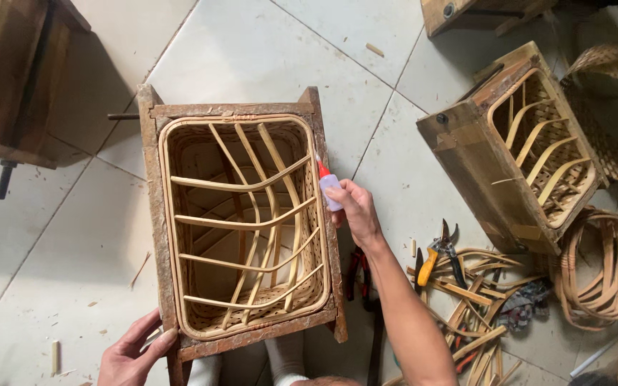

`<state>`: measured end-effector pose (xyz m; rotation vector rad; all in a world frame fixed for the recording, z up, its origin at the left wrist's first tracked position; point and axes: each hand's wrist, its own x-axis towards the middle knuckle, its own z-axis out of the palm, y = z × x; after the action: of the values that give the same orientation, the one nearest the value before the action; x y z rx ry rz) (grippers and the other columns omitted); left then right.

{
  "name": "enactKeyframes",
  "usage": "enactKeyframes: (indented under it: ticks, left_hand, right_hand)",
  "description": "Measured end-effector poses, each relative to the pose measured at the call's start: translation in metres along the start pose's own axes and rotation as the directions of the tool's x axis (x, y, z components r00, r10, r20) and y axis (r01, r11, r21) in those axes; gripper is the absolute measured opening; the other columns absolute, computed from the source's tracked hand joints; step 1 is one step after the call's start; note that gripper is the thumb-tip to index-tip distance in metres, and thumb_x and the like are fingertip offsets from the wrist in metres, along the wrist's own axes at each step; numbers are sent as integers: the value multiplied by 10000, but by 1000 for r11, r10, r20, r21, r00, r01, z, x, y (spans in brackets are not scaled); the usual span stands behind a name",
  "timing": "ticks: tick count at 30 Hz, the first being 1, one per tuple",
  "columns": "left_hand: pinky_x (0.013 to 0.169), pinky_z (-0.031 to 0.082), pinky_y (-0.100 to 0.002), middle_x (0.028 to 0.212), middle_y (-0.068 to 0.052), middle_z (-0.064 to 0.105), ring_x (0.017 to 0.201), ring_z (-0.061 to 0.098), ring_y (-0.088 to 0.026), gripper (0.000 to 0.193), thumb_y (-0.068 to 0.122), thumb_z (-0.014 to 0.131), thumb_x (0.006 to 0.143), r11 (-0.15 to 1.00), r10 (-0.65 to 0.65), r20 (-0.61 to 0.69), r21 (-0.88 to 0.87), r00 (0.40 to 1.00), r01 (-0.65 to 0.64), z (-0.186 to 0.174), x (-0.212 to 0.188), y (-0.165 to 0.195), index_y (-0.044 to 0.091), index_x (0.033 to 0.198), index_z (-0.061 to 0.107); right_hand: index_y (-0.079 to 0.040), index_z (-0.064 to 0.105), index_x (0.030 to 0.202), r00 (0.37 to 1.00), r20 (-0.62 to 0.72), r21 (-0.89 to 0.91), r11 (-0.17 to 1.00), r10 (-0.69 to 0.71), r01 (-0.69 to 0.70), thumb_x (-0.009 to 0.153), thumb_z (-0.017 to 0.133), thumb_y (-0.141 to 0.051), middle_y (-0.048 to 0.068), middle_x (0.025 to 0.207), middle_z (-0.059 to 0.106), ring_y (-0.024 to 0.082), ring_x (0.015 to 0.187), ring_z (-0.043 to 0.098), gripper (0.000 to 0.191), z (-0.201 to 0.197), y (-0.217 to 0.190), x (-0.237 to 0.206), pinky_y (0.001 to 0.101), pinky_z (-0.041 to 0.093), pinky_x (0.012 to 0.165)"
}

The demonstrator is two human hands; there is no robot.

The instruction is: The person sits on the floor assembling a bamboo basket held in a wooden jig. They squeeze glue from a bottle along the rim and strips, cut and trim bamboo strips with shears and pliers, tap pieces with a hammer, and rotate the basket to glue and secure the woven strips on different sides.

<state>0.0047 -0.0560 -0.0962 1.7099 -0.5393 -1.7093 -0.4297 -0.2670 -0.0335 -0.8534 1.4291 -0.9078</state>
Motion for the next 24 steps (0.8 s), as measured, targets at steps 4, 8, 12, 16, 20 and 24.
enactKeyframes:
  ticks: [4, 8, 12, 16, 20, 24]
  left_hand:
    - [961, 551, -484, 1373, -192, 660, 1310, 617, -302, 571, -9, 727, 799, 1000, -28, -9, 7, 1000, 28, 2, -1, 6, -15, 1360, 623]
    - [966, 549, -472, 1376, -190, 659, 1314, 612, -301, 577, 4, 736, 791, 1000, -13, 8, 8, 1000, 13, 4, -4, 13, -11, 1357, 625]
    - [976, 541, -479, 1377, -184, 662, 1325, 607, -298, 582, 21, 736, 790, 999, -31, 5, 8, 1000, 31, 7, -7, 20, 2, 1362, 628]
    - [1041, 494, -461, 1383, -162, 662, 1349, 589, -274, 569, 39, 738, 804, 995, -87, -27, 42, 996, 89, 10, -10, 28, 20, 1363, 633]
    - [1065, 475, -445, 1366, -150, 677, 1349, 589, -256, 556, 52, 747, 804, 994, -80, -24, 75, 996, 82, 14, -15, 38, 28, 1351, 653]
    - [1103, 504, -440, 1355, -138, 687, 1336, 598, -244, 549, 52, 755, 804, 993, -68, -40, 97, 997, 72, 19, -21, 49, 40, 1346, 666]
  right_hand:
    - [-78, 614, 882, 1000, -11, -42, 999, -10, 10, 866, 698, -417, 6, 665, 618, 67, 463, 547, 350, 1, -7, 13, 224, 433, 425]
    - [-56, 621, 880, 1000, -2, -35, 999, -2, 2, 876, 700, -430, 9, 679, 618, 61, 473, 539, 382, 0, -7, 22, 217, 442, 442]
    - [-68, 638, 920, 1000, -17, -41, 999, -15, 15, 859, 683, -442, 14, 674, 632, 66, 482, 563, 382, -4, 0, 11, 216, 472, 461]
    - [-69, 626, 902, 999, -13, -92, 995, -49, 47, 861, 678, -454, 7, 683, 638, 72, 514, 589, 391, -4, 12, -24, 236, 522, 477]
    - [-61, 625, 899, 999, -33, -3, 999, 40, -40, 873, 692, -424, 26, 682, 632, 82, 530, 574, 371, -2, 16, -47, 230, 489, 529]
    - [-66, 638, 875, 994, -81, -46, 996, 75, -79, 860, 684, -424, 27, 669, 631, 80, 514, 565, 361, 3, 8, -47, 225, 480, 519]
